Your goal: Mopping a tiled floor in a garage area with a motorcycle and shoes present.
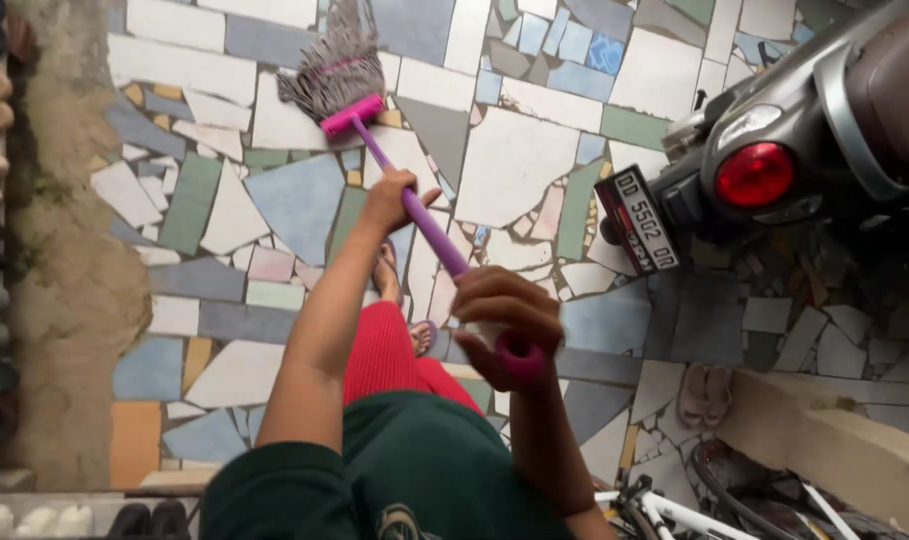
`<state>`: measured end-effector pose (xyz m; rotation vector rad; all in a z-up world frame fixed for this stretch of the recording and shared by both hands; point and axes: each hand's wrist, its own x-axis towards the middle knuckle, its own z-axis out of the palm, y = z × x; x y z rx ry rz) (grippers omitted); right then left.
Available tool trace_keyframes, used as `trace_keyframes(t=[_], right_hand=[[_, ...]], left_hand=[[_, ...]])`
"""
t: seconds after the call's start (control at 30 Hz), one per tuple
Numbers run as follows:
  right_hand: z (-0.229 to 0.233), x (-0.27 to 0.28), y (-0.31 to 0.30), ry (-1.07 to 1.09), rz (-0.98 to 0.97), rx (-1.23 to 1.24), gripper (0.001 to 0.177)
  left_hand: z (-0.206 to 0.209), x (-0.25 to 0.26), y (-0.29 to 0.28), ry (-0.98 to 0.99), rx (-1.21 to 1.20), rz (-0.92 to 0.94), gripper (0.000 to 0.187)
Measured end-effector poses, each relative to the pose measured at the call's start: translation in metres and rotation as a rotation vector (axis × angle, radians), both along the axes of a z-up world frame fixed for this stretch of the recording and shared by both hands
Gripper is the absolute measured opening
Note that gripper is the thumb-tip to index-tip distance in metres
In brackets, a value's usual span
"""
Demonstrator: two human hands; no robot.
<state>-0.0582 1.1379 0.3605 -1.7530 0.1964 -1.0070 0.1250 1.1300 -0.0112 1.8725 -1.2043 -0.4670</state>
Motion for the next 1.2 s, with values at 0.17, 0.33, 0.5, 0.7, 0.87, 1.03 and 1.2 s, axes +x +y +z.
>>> trace_keyframes(t=[0.17,0.33,0.5,0.7,0.87,1.03,1.2], right_hand=[[0.034,-0.038,0.029,-0.357,-0.026,0.056,0.03],[0.074,-0.035,0.044,-0.229,0.212,0.043,0.048],[0.084,0.002,0.026,-0.272,0.189,-0.014,0.041],[0.094,0.07,0.006,-0.211,-0.064,-0.004,0.051],[0.069,0.141,-0.024,-0.311,-0.075,-0.033,0.038],[0.048,0.191,-0.033,-0.358,-0.191,-0.101,0.042],[0.05,0.203,-0.067,-0.424,-0.127,-0.041,0.037]], left_hand=[[-0.052,-0.09,0.042,0.103,-0.114,0.111,0.029],[-0.012,-0.099,0.075,-0.002,-0.164,0.093,0.038],[0.014,-0.053,0.047,-0.114,-0.261,-0.122,0.032],[-0.001,0.023,0.011,-0.244,-0.346,-0.363,0.021],[-0.011,0.109,-0.039,-0.339,-0.332,-0.315,0.029],[-0.002,0.169,-0.069,-0.391,-0.302,-0.369,0.025],[-0.051,0.148,-0.08,-0.22,-0.067,-0.124,0.024]])
